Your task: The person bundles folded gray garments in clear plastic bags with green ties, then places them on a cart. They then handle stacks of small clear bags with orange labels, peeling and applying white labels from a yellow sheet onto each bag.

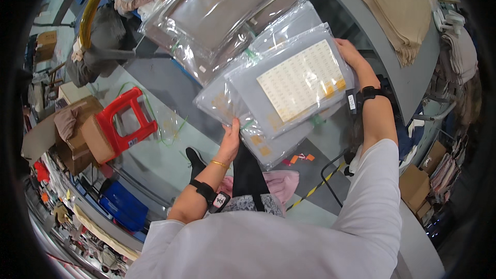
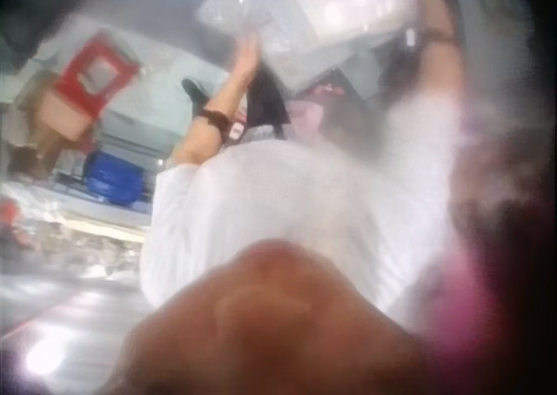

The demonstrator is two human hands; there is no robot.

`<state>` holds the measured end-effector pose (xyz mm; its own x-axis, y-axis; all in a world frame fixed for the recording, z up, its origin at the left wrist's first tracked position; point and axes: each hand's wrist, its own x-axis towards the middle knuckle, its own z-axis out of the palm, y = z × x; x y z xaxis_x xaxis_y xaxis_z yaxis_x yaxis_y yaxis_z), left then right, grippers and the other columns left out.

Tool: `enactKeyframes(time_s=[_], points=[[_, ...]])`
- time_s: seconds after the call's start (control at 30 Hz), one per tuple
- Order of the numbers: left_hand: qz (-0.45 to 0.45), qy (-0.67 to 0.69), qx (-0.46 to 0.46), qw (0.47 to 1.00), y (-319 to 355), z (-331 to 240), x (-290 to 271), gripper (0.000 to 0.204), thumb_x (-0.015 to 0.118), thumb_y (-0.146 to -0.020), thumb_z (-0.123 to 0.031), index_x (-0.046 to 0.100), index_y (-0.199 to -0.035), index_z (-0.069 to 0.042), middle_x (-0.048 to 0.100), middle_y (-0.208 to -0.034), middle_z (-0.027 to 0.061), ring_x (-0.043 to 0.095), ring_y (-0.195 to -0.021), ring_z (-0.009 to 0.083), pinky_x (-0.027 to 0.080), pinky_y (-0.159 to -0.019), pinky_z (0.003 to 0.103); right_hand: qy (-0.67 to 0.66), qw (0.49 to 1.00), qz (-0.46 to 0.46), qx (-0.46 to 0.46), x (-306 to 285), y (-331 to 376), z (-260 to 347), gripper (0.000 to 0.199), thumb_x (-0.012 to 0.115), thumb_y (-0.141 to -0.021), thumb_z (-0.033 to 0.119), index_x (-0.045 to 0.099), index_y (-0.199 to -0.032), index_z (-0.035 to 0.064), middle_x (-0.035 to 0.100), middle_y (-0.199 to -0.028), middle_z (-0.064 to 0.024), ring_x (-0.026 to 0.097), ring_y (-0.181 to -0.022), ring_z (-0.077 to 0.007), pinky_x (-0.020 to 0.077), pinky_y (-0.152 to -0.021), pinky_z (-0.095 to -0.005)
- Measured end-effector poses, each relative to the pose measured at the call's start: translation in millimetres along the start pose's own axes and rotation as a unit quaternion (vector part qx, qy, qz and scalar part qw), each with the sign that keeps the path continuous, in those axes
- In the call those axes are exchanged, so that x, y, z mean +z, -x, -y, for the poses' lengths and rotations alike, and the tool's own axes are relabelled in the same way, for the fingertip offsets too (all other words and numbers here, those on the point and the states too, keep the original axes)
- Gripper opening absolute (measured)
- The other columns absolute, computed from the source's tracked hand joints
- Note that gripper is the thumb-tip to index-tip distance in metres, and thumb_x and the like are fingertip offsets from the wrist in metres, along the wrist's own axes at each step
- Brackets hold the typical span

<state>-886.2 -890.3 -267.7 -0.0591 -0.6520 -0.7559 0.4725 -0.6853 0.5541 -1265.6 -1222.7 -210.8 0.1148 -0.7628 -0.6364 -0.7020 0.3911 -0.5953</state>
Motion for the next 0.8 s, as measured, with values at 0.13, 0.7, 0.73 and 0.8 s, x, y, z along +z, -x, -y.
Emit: enactKeyframes(time_s=[0.13,0.7,0.73,0.8], points=[[-0.039,-0.009,-0.001,0.999,22,-24,1,0.092,0.057,-0.106,-0.045,-0.002,-0.161,0.0,0.027,-0.164,0.0169,0.029,-0.15,0.0264,0.023,-0.123,0.039,0.2,0.952,-0.228,-0.048,-11,50,34,0.048,0.059,-0.102,0.042,0.069,-0.128,0.0024,0.074,-0.119,-0.0151,0.07,-0.105,-0.0304,0.0524,-0.09,-0.0364],[-0.124,0.006,0.076,0.989,132,51,-227,0.04,0.054,-0.107,-0.032,0.06,-0.129,0.001,0.07,-0.106,0.0072,0.065,-0.091,0.0129,0.054,-0.084,0.03,0.397,0.81,-0.27,-0.337,106,127,82,0.057,0.062,-0.103,0.032,0.049,-0.148,-0.0002,0.046,-0.154,-0.023,0.042,-0.144,-0.0387,0.031,-0.12,-0.0462],[-0.222,-0.085,0.045,0.97,166,76,-268,0.039,0.056,-0.105,-0.033,0.063,-0.124,0.0,0.071,-0.104,0.0122,0.068,-0.093,0.0196,0.054,-0.086,0.034,0.366,0.824,-0.255,-0.349,128,139,98,0.052,0.06,-0.104,0.028,0.051,-0.146,-0.002,0.051,-0.15,-0.0227,0.046,-0.141,-0.0376,0.0338,-0.118,-0.0439],[-0.381,-0.102,0.006,0.919,238,131,-342,0.038,0.057,-0.102,-0.032,0.065,-0.12,0.0,0.07,-0.112,0.024,0.067,-0.109,0.0411,0.052,-0.095,0.046,0.311,0.884,-0.172,-0.302,201,164,135,0.046,0.059,-0.105,0.022,0.053,-0.142,-0.0034,0.057,-0.143,-0.02,0.052,-0.135,-0.033,0.0387,-0.114,-0.0413]])
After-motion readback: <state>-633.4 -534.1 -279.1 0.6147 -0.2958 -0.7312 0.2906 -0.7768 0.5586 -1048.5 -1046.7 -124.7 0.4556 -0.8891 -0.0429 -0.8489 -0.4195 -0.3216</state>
